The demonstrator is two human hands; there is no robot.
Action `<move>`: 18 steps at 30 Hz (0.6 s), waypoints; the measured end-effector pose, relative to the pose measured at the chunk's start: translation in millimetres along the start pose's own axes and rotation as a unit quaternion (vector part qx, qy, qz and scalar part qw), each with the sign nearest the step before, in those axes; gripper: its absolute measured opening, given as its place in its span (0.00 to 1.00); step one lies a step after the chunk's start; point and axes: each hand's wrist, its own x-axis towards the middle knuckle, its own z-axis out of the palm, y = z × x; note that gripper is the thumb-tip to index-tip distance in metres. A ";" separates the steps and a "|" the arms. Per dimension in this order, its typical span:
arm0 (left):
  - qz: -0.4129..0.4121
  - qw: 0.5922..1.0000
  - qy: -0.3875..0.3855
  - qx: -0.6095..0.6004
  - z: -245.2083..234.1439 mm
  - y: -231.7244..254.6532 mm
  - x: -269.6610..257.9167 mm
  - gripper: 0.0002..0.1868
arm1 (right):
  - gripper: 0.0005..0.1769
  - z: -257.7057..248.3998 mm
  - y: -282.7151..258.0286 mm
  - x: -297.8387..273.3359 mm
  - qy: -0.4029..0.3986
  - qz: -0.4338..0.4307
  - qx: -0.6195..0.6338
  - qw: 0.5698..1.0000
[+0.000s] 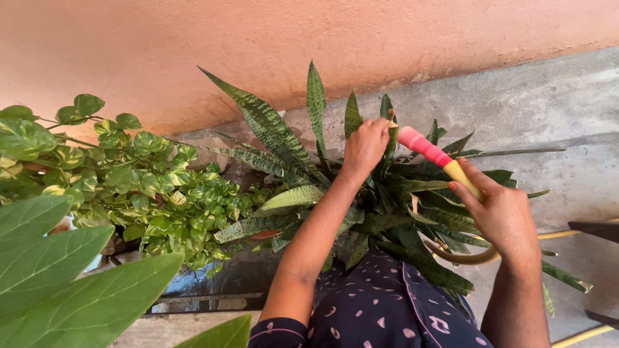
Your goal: The person cleans the leaves of a snake plant by hand and holds a garden hose with a spray nozzle over the plant.
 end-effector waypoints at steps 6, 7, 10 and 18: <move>0.018 0.998 -0.051 -0.029 -14.6 11.4 -12.9 0.05 | 0.31 -10.3 13.5 -2.8 0.008 0.028 0.005 1.000; 0.025 0.998 -0.050 -0.037 -14.1 14.2 -16.4 0.05 | 0.31 -11.5 14.4 -4.4 0.012 0.024 0.015 1.000; 0.026 0.995 -0.072 -0.058 -5.9 16.4 -19.3 0.06 | 0.30 -15.0 15.7 -9.8 0.022 0.015 0.025 0.999; 0.040 0.955 -0.088 -0.281 31.2 -23.8 -21.5 0.12 | 0.32 -21.1 16.8 -17.4 0.025 0.013 0.032 0.999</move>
